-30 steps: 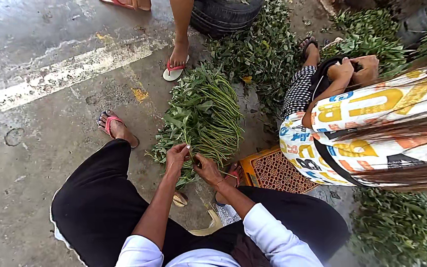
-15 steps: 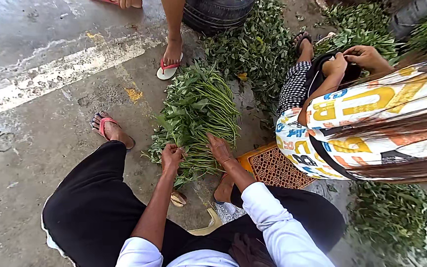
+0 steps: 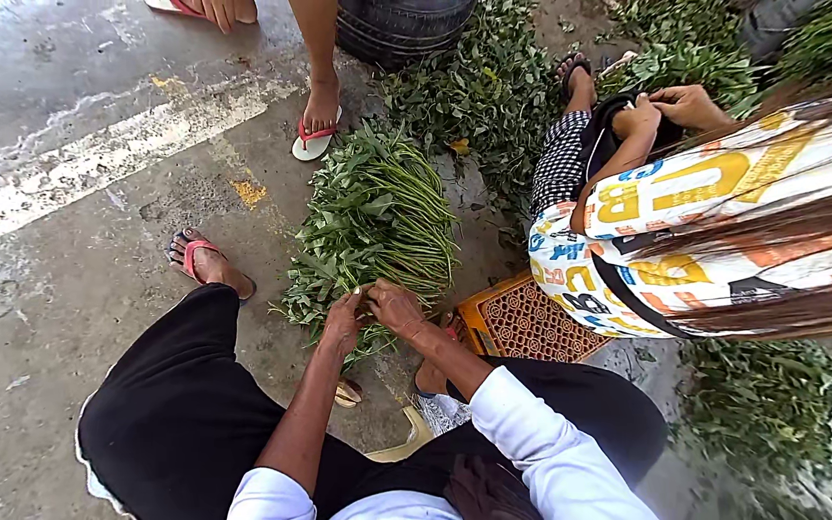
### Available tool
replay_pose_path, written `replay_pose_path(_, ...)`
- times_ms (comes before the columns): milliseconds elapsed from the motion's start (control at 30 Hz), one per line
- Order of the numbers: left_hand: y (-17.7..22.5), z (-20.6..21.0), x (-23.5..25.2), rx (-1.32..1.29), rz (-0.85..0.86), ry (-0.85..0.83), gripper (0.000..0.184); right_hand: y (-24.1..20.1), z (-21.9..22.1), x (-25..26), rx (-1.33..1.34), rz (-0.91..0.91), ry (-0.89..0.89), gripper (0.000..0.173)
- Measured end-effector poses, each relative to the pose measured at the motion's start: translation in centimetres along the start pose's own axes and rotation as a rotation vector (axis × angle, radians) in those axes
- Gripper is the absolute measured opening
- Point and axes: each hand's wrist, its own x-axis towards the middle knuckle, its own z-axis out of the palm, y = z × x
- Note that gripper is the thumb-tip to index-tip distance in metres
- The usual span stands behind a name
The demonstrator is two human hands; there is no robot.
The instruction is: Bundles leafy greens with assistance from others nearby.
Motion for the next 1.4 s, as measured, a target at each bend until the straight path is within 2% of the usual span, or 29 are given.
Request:
replay_pose_path(133,0.0,-0.3,0.2,-0.033,0.168,0.143,0.027,1.9,-0.2,1.1,0.213,-0.125,-0.100,0.033)
replay_pose_path(200,0.2,-0.5,0.2,-0.065,0.210,0.177,0.030,4.1,-0.2,2.1,0.290,-0.130,0.044,0.029)
replay_pose_path(300,0.8,-0.2,0.0,-0.157,0.195,0.208,0.029,7.7,-1.0,4.5,0.157,0.082,0.266,0.025)
replay_pose_path(367,0.8,-0.1,-0.1,-0.187,0.165,0.217,0.028,9.5,-1.3,5.8,0.090,0.197,0.283,0.033)
replay_pose_path(433,0.8,-0.1,0.0,-0.189,0.159,0.246,0.028,10.2,-0.8,6.5,0.036,0.227,0.262,0.041)
replay_pose_path(600,0.9,-0.4,0.3,-0.183,0.175,0.338,0.027,9.3,1.5,6.5,-0.050,0.240,0.259,0.043)
replay_pose_path(733,0.6,-0.3,0.3,-0.151,0.163,0.327,0.021,9.0,2.3,5.6,-0.058,0.216,0.288,0.034)
replay_pose_path(833,0.5,-0.4,0.3,-0.155,0.155,0.305,0.023,8.1,0.9,4.8,-0.010,0.167,0.300,0.026)
replay_pose_path(933,0.8,-0.3,0.1,-0.200,0.179,0.325,0.020,6.4,-2.1,3.4,0.228,0.090,0.351,0.025)
replay_pose_path(1067,1.0,-0.4,0.0,-0.240,0.219,0.320,0.020,3.9,-4.8,0.2,0.727,-0.066,0.456,0.018)
replay_pose_path(1133,1.1,-0.4,0.0,-0.241,0.224,0.310,0.021,3.7,-4.2,-0.7,0.787,-0.087,0.508,0.018)
replay_pose_path(1200,1.1,-0.3,-0.1,-0.227,0.212,0.290,0.024,4.2,-2.4,-0.9,0.685,0.006,0.466,0.026)
replay_pose_path(1267,1.2,-0.3,-0.2,-0.217,0.187,0.257,0.024,4.1,-0.4,-0.9,0.595,0.085,0.350,0.034)
replay_pose_path(1400,0.7,-0.8,0.0,-0.219,0.104,0.204,0.026,2.4,3.1,-1.7,0.530,0.056,0.206,0.035)
